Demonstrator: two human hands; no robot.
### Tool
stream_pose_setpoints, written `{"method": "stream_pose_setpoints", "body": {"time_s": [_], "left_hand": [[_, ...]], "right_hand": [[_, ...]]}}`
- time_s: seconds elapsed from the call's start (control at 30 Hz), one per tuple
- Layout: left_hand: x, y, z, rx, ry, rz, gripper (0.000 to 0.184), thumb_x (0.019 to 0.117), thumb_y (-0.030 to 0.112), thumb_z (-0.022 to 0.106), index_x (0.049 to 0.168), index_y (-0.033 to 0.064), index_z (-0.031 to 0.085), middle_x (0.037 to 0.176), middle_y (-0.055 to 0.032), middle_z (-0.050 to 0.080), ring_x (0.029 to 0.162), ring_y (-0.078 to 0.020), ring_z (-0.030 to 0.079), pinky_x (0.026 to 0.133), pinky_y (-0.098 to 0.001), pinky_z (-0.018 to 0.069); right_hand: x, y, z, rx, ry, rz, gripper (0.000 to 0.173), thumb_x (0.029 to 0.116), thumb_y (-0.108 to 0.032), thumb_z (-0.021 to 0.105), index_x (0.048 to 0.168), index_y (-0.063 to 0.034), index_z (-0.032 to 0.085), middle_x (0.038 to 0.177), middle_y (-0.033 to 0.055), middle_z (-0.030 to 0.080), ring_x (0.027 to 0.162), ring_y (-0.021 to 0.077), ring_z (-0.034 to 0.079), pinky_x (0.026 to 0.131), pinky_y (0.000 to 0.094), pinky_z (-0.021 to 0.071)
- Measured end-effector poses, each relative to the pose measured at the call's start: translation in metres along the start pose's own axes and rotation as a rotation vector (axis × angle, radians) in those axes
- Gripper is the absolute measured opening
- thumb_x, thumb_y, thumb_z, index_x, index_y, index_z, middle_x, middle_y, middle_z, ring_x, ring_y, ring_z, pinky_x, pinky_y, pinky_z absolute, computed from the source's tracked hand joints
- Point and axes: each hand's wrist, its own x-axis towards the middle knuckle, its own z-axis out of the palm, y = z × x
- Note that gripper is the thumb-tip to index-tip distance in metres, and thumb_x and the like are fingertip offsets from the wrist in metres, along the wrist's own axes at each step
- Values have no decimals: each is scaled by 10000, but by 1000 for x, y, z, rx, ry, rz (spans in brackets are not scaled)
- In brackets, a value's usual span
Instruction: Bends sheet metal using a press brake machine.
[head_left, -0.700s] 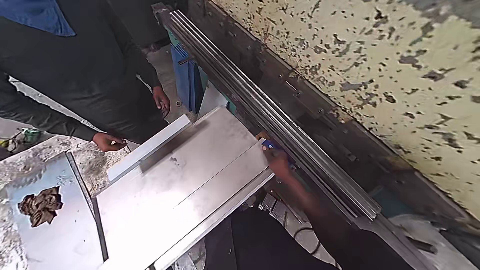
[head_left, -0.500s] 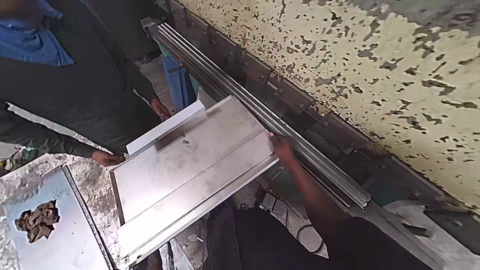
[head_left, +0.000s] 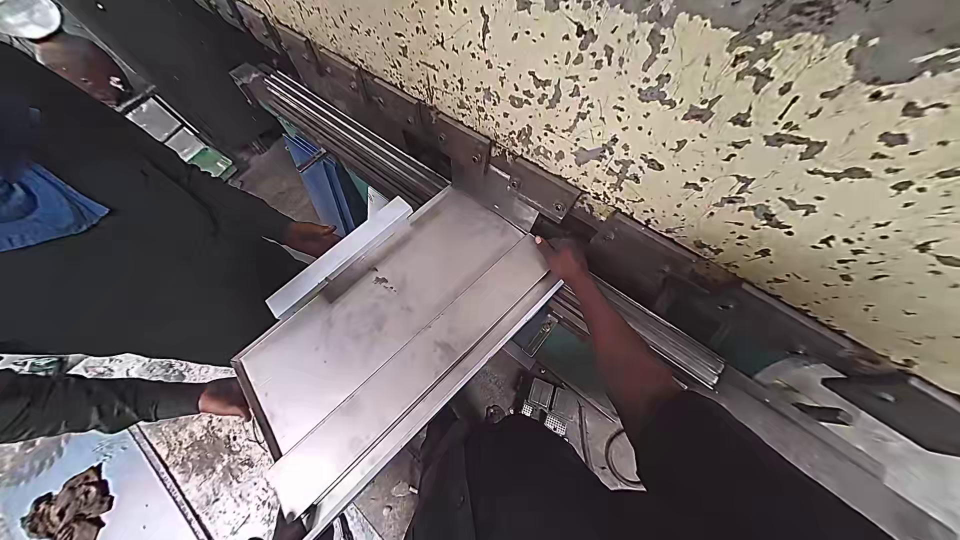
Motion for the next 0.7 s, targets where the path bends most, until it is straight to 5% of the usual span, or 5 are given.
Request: {"method": "stream_pose_setpoints", "body": {"time_s": [0.03, 0.1, 0.23, 0.4, 0.7], "left_hand": [[21, -14, -44, 61, -192, 53, 581, 1102, 445, 267, 1534, 62, 328, 1372, -130, 608, 1226, -238, 630, 1012, -488, 541], [34, -18, -63, 203, -194, 2, 508, 1037, 399, 462, 1464, 129, 407, 1215, -58, 714, 1004, -202, 730, 835, -439, 624], [14, -20, -29, 511, 4, -97, 485, 1106, 236, 409, 1552, 118, 259, 1385, -118, 596, 1057, -250, 709, 773, -498, 624], [-1, -41, -5, 685, 134, -11, 490, 1059, 283, 573, 1490, 103, 428, 1271, -132, 636, 1037, -219, 690, 830, -491, 611], [-10, -44, 11, 733, 153, 25, 473, 1036, 290, 616, 1438, 65, 511, 1210, -147, 680, 1026, -220, 698, 869, -452, 604]], "right_hand": [[-3, 1, -4, -58, 26, 12, 634, 1057, -590, 412, 997, -32, 707, 985, 229, 697, 984, 412, 674, 832, 662, 498], [-26, 3, -13, -182, 138, 34, 490, 1047, -513, 493, 1219, -88, 667, 1127, 231, 702, 1086, 432, 673, 889, 669, 512], [-85, 13, -7, -160, 347, 83, 475, 990, -437, 631, 1287, -66, 619, 1396, 238, 559, 1274, 456, 551, 1007, 644, 478], [-123, 16, 27, 445, 177, 334, 534, 1005, -491, 616, 1222, -3, 630, 1078, 219, 674, 976, 358, 662, 879, 582, 534], [-101, 5, 40, 936, 211, 580, 580, 1009, -414, 657, 1379, 7, 509, 1260, 254, 598, 1081, 352, 625, 874, 537, 549]]}}
